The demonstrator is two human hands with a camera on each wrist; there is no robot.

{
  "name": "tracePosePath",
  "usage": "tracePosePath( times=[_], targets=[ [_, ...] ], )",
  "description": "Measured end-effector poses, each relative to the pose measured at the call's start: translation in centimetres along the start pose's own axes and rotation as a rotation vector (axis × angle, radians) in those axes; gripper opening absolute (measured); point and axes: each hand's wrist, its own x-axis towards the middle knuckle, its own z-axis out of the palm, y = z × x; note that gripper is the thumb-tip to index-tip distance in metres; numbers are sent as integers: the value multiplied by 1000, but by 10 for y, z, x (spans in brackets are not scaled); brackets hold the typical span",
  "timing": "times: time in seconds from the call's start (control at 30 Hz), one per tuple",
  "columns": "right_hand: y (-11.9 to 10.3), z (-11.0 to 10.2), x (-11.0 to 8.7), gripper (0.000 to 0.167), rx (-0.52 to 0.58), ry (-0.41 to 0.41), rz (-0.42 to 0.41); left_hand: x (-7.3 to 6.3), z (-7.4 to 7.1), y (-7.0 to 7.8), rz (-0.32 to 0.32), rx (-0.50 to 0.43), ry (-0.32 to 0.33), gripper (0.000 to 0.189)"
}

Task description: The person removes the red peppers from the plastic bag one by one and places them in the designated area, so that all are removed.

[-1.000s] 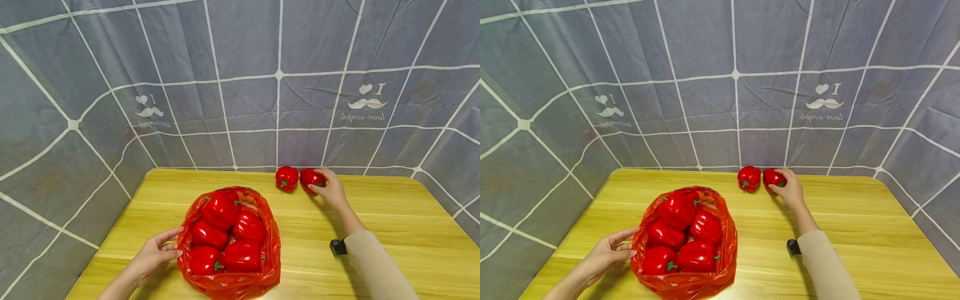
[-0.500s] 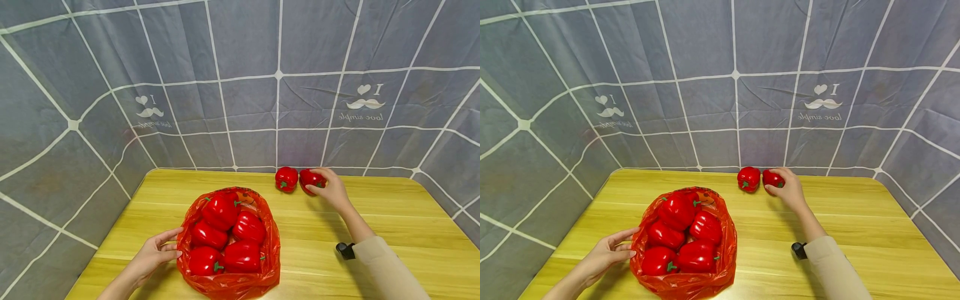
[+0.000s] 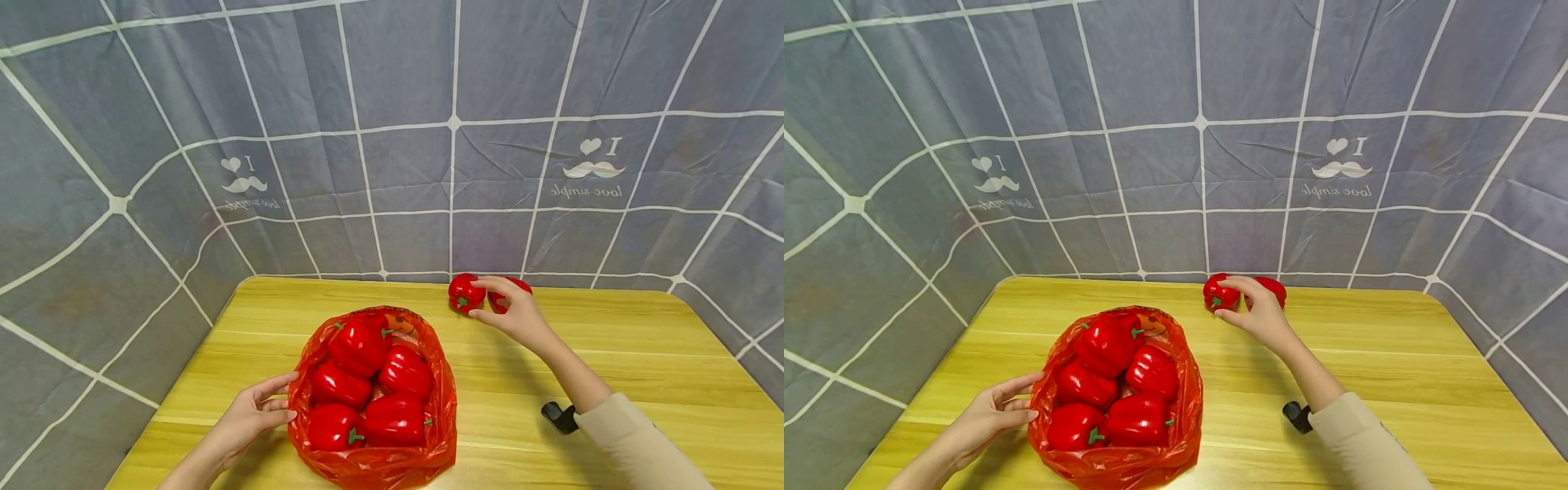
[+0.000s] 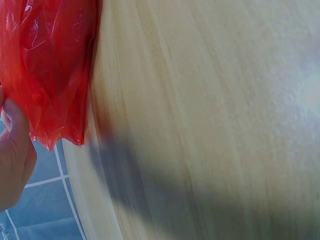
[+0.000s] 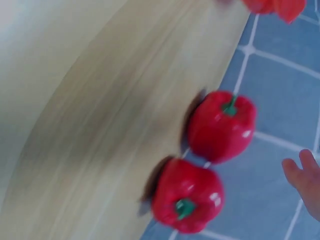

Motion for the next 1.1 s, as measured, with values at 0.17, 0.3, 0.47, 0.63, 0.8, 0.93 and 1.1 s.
tracePosePath(
  times=[0.17,0.3,0.47,0.63,0.8,0.93,1.1],
  targets=[
    [-18,10,-1,47,111,-72,-10,0,0,0,2,-5,-2,71],
    [-31,16,0,47,155,-124,-15,1,0,0,5,-9,-8,71],
    [-44,26,3,49,206,-191,20,1,-1,-1,-4,-5,-4,70],
    [-54,37,9,48,263,-249,36,0,0,1,-11,-3,1,70],
    [-63,47,16,47,292,-326,12,2,1,-1,-22,3,19,66],
    [-69,56,20,47,285,-373,-28,3,1,-1,-16,3,22,65],
    [-77,68,26,47,275,-394,-49,3,4,1,-16,-7,27,68]
  ],
)
